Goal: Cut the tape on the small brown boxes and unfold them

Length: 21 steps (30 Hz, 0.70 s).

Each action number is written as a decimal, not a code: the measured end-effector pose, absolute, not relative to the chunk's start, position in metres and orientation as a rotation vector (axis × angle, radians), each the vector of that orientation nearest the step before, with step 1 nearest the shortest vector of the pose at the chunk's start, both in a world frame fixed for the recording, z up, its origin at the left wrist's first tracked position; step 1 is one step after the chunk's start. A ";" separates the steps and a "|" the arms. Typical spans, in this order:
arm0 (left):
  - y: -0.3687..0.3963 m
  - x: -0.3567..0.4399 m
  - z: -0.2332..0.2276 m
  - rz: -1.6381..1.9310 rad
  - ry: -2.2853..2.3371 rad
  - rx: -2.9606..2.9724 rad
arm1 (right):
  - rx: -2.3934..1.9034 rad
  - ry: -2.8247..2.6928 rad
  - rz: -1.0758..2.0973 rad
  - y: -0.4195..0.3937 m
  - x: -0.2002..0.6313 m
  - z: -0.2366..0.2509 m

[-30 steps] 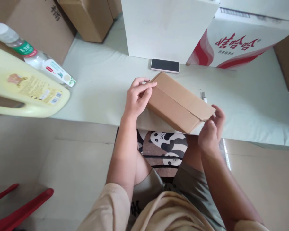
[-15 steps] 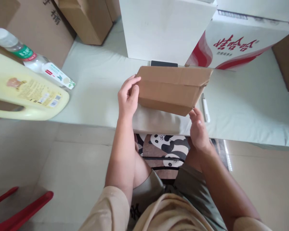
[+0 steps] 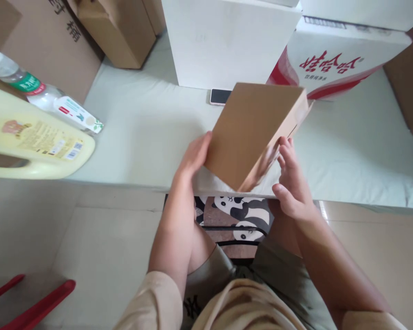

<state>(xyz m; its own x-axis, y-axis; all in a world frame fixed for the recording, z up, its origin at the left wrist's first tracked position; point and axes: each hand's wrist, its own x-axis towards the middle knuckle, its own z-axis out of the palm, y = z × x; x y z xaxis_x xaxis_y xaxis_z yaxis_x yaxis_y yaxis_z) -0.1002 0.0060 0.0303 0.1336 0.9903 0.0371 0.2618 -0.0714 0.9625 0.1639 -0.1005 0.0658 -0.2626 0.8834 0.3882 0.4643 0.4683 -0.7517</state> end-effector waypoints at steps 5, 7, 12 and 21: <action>0.006 -0.077 0.035 0.695 1.148 1.298 | -1.074 -1.903 0.542 -0.082 0.170 0.074; 0.006 -0.067 0.033 0.598 1.159 1.131 | -1.081 -1.833 0.457 -0.076 0.169 0.074; 0.000 -0.053 0.027 0.269 1.213 1.129 | -1.047 -1.599 0.337 -0.065 0.169 0.057; 0.022 -0.059 -0.003 1.282 1.360 1.689 | -1.010 -1.734 0.373 -0.048 0.176 0.045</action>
